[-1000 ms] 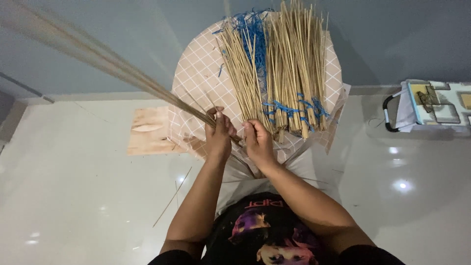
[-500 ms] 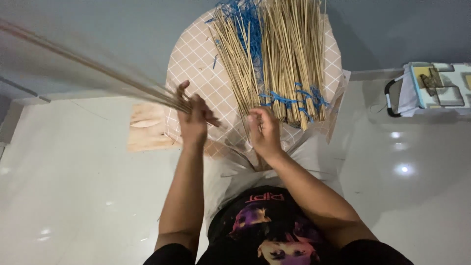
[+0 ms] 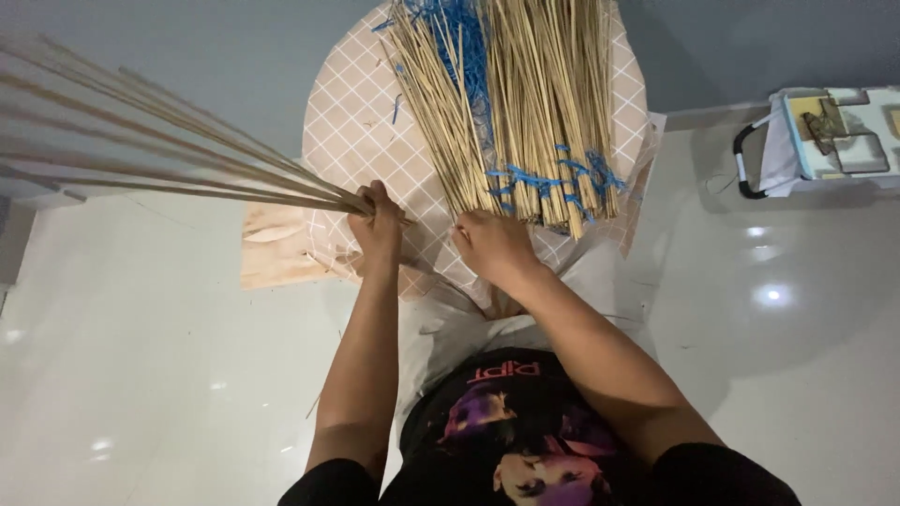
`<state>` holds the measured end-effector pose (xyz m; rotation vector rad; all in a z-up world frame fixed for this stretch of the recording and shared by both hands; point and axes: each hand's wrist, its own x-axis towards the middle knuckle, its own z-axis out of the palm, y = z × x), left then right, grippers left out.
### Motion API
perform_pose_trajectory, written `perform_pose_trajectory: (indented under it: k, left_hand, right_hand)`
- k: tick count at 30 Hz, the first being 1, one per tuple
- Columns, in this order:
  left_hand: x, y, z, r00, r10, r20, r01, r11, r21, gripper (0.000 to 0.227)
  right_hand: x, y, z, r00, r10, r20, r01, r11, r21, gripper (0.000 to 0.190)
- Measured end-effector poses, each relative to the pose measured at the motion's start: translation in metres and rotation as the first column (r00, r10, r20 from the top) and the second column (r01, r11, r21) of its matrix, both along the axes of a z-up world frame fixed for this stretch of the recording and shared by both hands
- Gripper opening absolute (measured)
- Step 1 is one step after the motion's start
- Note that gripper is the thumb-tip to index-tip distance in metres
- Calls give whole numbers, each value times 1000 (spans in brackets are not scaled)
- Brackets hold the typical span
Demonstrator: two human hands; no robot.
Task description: Gathering thin bamboo sticks into small bundles and securing them with blue plastic string.
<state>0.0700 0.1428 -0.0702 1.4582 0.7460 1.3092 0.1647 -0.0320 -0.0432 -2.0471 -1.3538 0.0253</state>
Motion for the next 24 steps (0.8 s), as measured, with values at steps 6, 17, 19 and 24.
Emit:
perform_pose_trajectory:
  k: [6, 17, 19, 24]
  left_hand:
    - [-9, -21, 43, 998, 47, -30, -47, 999, 1, 37]
    - [-7, -19, 16, 976, -4, -218, -19, 994, -104, 40]
    - [-3, -24, 13, 979, -61, -195, 37, 991, -127, 41]
    - [5, -36, -3, 868, -468, 166, 495, 844, -208, 32]
  right_hand:
    - [13, 34, -24, 998, 59, 6, -46, 834, -550, 30]
    - [1, -5, -1, 973, -68, -221, 75, 997, 25, 22]
    - [-2, -4, -15, 973, -73, -220, 111, 980, 165, 18]
    - [-26, -6, 3, 990, 142, -14, -135, 961, 243, 14]
